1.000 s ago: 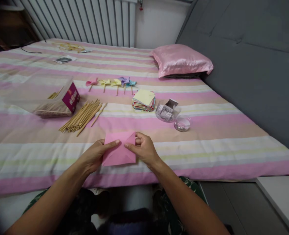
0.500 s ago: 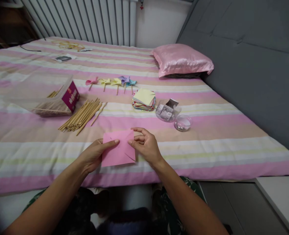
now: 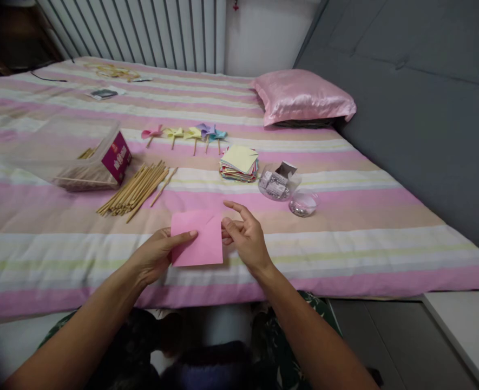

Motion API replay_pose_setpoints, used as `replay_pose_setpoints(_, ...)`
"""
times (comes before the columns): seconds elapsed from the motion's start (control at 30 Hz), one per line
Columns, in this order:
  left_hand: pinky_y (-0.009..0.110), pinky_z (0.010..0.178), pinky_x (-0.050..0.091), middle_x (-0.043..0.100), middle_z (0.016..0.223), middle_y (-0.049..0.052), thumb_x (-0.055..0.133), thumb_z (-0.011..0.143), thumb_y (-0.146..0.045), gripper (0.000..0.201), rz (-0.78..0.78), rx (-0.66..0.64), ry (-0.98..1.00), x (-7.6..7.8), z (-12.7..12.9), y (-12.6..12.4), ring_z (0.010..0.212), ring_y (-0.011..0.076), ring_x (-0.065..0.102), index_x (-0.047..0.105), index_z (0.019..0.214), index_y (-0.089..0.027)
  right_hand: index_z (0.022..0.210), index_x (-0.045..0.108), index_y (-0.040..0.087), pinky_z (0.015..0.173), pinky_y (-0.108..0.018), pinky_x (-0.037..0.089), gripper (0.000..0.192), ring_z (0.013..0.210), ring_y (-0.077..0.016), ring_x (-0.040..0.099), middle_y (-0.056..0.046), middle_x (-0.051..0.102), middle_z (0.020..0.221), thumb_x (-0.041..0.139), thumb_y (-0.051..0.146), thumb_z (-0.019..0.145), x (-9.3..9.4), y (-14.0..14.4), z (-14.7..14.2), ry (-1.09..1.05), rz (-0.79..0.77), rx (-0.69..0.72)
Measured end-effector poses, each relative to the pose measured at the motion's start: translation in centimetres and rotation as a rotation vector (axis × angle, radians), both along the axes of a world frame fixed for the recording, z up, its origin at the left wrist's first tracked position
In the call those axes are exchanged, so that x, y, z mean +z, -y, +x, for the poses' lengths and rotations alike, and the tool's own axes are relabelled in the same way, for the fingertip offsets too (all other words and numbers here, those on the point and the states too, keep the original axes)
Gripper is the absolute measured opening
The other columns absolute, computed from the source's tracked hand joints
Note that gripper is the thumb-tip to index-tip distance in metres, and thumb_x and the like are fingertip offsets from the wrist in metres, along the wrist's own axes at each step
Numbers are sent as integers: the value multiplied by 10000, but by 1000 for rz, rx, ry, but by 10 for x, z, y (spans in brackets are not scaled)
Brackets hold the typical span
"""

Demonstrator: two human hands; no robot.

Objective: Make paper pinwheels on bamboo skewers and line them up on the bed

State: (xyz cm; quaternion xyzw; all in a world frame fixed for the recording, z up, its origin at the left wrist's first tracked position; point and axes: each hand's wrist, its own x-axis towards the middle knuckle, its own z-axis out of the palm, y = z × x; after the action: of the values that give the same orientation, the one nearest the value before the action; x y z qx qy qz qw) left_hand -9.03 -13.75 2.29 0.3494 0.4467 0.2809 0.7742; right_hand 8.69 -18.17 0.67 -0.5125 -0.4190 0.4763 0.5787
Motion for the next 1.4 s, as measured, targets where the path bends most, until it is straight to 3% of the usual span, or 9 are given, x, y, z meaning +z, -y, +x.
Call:
replay_pose_setpoints(0.23, 280, 651, 543, 731, 840, 133, 743, 653, -196, 330, -4, 47, 5, 6, -2, -4, 704, 201, 674, 675, 948, -67, 947, 669, 234, 582, -217, 482, 182, 746, -126, 653, -23, 701, 898, 560, 203, 805, 4, 2, 8, 147, 125, 132)
replay_pose_setpoints(0.43, 274, 654, 540, 733, 820, 129, 744, 641, -187, 321, -7, 37, 3, 8, -2, -2, 687, 200, 674, 682, 932, -66, 885, 703, 227, 659, -240, 467, 200, 835, -138, 635, -22, 702, 915, 584, 125, 762, 7, 4, 12, 388, 167, 232)
replay_pose_setpoints(0.57, 269, 638, 533, 733, 800, 123, 739, 652, -208, 307, -10, 7, 4, 8, -3, -1, 677, 197, 671, 683, 920, -69, 825, 711, 208, 608, -223, 439, 185, 763, -123, 622, -21, 699, 855, 591, 97, 738, 11, 5, 13, 413, 121, 321)
replay_pose_setpoints(0.87, 260, 608, 507, 726, 758, 119, 755, 628, -250, 313, -16, -50, -50, 10, -2, 1, 655, 190, 659, 689, 878, -73, 780, 722, 185, 611, -230, 463, 73, 680, -116, 608, -29, 686, 768, 675, 204, 728, 15, 6, 16, 379, 60, 435)
replay_pose_setpoints(1.4, 252, 608, 474, 720, 720, 87, 760, 613, -350, 302, 36, -134, -59, 4, -3, 2, 638, 174, 637, 715, 795, -113, 685, 693, 160, 585, -227, 463, 190, 642, -125, 600, -28, 691, 694, 682, 344, 733, 15, 6, 11, 394, -9, 420)
